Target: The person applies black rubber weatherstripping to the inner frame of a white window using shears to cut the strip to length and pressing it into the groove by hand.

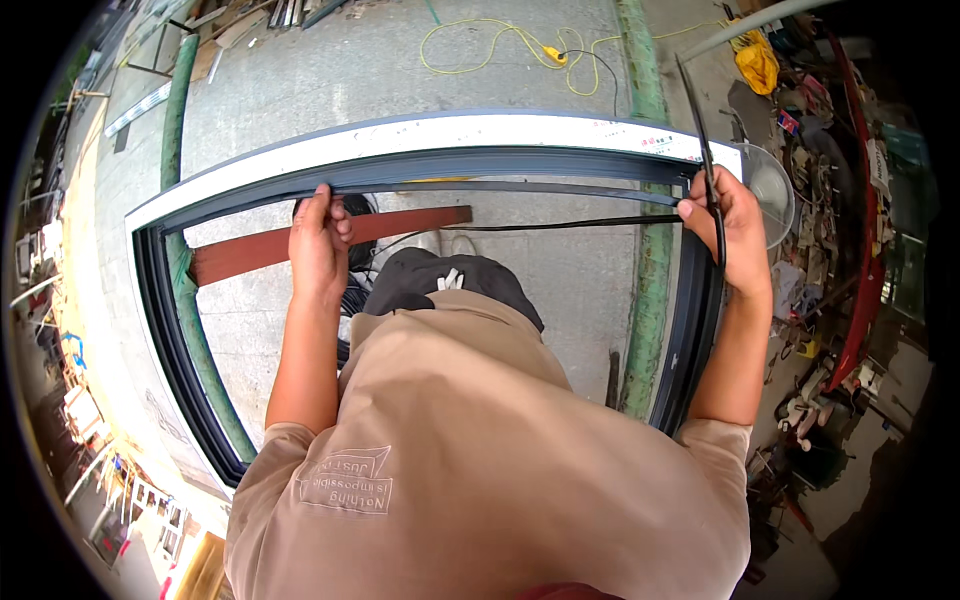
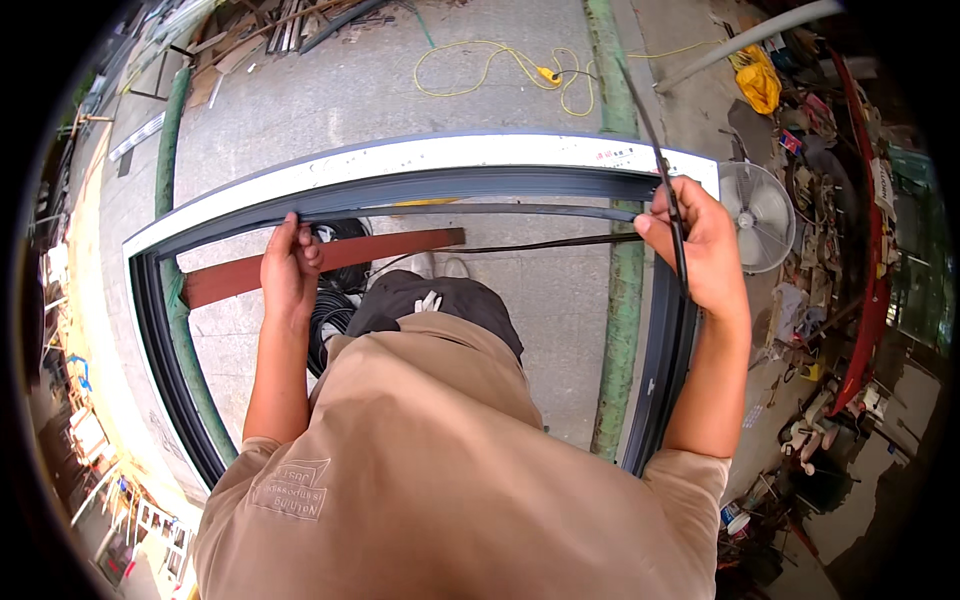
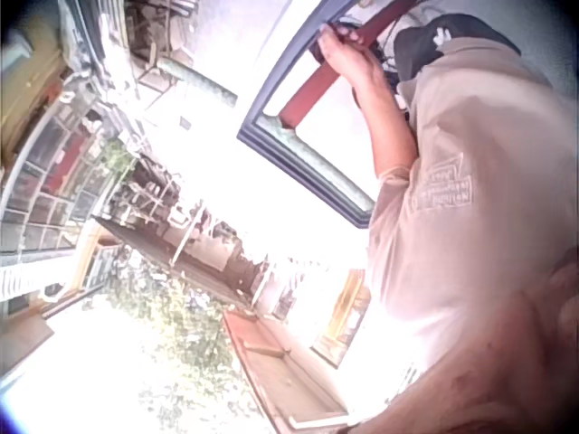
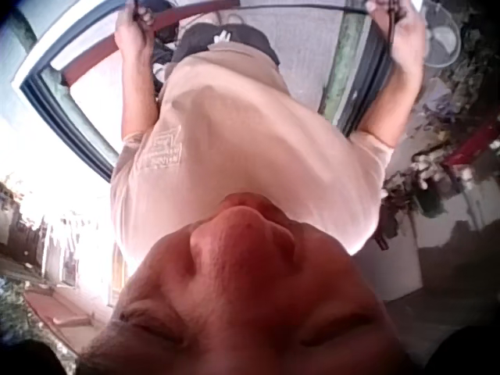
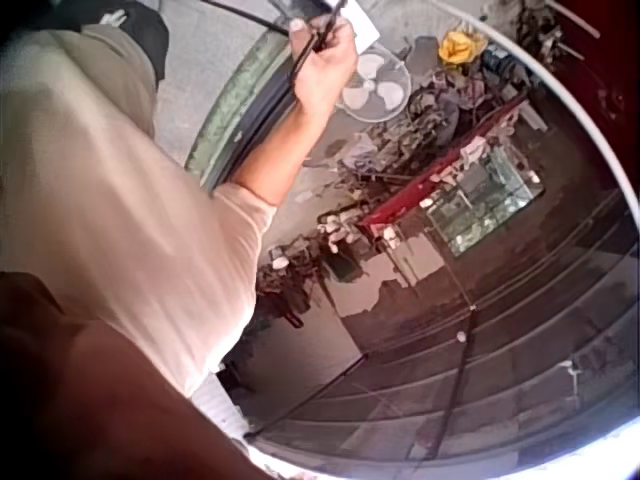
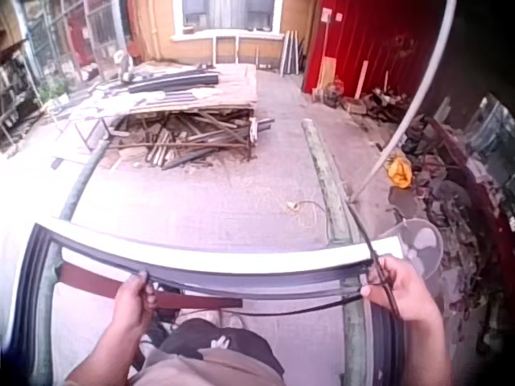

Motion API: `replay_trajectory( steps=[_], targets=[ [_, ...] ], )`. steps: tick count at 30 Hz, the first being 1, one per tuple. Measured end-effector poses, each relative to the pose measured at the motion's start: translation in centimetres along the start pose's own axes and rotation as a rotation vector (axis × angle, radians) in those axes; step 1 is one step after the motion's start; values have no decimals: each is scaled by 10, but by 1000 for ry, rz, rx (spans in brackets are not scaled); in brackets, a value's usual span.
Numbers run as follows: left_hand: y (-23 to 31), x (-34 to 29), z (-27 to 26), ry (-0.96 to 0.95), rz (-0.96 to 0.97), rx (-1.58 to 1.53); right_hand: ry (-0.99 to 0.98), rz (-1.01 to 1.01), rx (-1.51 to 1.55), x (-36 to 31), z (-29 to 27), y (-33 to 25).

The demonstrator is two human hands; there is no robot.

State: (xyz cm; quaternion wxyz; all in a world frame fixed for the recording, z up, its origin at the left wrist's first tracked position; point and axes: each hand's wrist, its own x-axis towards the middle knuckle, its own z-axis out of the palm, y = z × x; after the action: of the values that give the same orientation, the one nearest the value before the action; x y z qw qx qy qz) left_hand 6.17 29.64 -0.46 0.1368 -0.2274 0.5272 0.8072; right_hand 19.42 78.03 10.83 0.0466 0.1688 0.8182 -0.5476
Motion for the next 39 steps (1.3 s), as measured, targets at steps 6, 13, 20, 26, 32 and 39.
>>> replay_trajectory(
  steps=[6,13,20,26,32,39],
  targets=[
    [-3,-7,4,-17,-14,11,76,-145,-38,5,21,16],
    [-2,-6,7,-1,-84,48,151,-183,-90,5,6,36],
    [-6,0,7,35,-61,36,251,-302,-61,7,7,40],
    [1,-5,7,4,-65,105,228,-291,-120,9,11,38],
    [-1,2,-1,102,-14,184,218,-317,-151,9,9,44],
    [-1,-1,-3,74,2,110,200,-258,-106,8,7,46]
  ],
)
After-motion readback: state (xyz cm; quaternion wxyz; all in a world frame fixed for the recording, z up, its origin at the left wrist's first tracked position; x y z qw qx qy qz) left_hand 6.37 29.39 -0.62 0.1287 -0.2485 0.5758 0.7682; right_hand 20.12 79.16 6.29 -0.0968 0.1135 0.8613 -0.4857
